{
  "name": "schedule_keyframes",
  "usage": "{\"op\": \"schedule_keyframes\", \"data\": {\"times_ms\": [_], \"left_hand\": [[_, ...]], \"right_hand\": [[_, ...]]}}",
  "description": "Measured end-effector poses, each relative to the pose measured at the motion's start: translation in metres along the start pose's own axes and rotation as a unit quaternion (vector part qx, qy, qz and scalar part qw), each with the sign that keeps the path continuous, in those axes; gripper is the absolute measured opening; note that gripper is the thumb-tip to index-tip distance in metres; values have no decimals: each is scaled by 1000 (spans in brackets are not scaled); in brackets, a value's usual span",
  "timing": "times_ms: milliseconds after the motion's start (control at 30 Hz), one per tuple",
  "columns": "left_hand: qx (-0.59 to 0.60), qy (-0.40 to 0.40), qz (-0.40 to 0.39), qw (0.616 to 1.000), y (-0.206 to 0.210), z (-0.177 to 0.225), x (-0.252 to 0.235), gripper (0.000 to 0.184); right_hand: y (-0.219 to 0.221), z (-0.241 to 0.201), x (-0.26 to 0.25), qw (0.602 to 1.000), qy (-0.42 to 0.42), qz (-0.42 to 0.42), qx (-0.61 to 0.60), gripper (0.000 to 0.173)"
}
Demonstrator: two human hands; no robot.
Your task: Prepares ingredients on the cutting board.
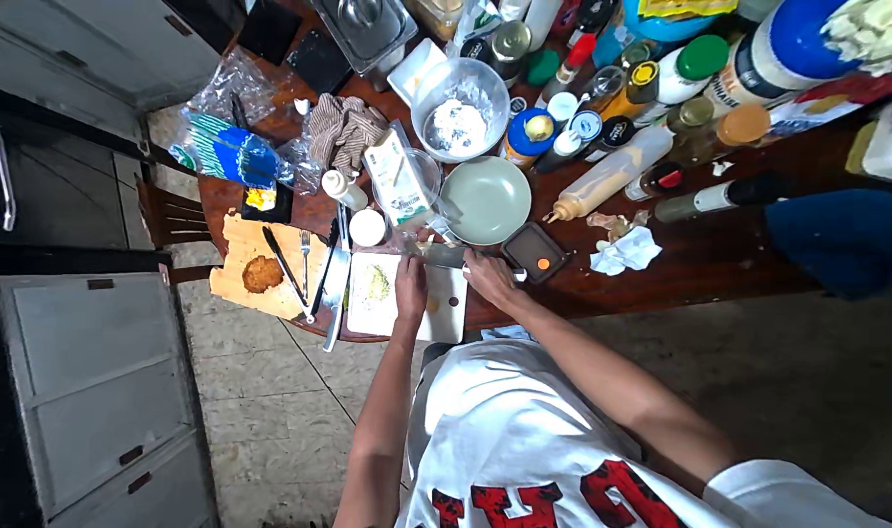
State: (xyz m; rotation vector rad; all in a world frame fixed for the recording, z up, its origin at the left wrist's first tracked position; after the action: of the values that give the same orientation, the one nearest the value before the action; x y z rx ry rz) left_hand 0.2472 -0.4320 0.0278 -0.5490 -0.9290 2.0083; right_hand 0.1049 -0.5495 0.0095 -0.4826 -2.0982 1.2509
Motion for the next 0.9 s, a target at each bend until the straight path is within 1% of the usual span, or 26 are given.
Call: {"op": "schedule_keyframes", "data": {"times_ms": [100,167,233,333,367,400,467,500,533,600,667,700,767,833,900], "left_hand": [[-47,10,-85,995,18,4,-18,19],[-61,3,-135,989,28,4,-25,18],[-65,8,-171,983,44,2,-35,18],[-55,46,-224,972,64,7,-45,31],[-60,55,-229,970,66,10,-47,36],[-63,61,-223,971,64,14,-49,37],[-54,80,-186,978,58,23,-51,28],[-47,94,-179,978,56,26,-51,28],[-51,111,-188,975,59,27,-50,29],[-95,134,-242,956,72,25,-45,35],[-147,125,-286,939,81,16,-44,41],[-149,117,-290,938,83,12,-46,43],[-106,101,-254,956,73,10,-49,42],[-55,69,-194,977,46,15,-50,34],[-24,29,-155,987,26,17,-49,27]], "right_hand": [[-4,0,7,1000,-13,9,11,26],[-4,0,13,999,-29,18,19,22],[-2,1,19,999,-36,10,24,19],[-1,0,27,999,-38,-1,14,18],[0,0,28,999,-39,-4,11,18],[1,1,29,999,-39,-6,10,18],[2,2,29,999,-36,-12,9,18],[2,2,29,999,-36,-15,6,19],[3,2,28,999,-36,-17,5,20],[5,2,29,999,-39,-20,7,21],[4,1,29,999,-41,-19,7,22],[3,1,30,999,-41,-13,7,21],[3,2,31,999,-38,-9,-5,20],[2,4,34,999,-27,-21,-22,21],[2,8,38,998,2,-45,-41,25]]}}
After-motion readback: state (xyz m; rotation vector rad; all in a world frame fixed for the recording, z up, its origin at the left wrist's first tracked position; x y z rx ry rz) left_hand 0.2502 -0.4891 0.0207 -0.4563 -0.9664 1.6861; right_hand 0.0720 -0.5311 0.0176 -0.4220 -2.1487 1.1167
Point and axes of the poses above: each hand's wrist, its own x-axis away from the middle knuckle, its own y-axis out of the palm, z = x × y, the point moved 8 cm from there along -x, towards the middle knuckle, and after that the axes turned 1 degree about y, right-handed, at the moved point
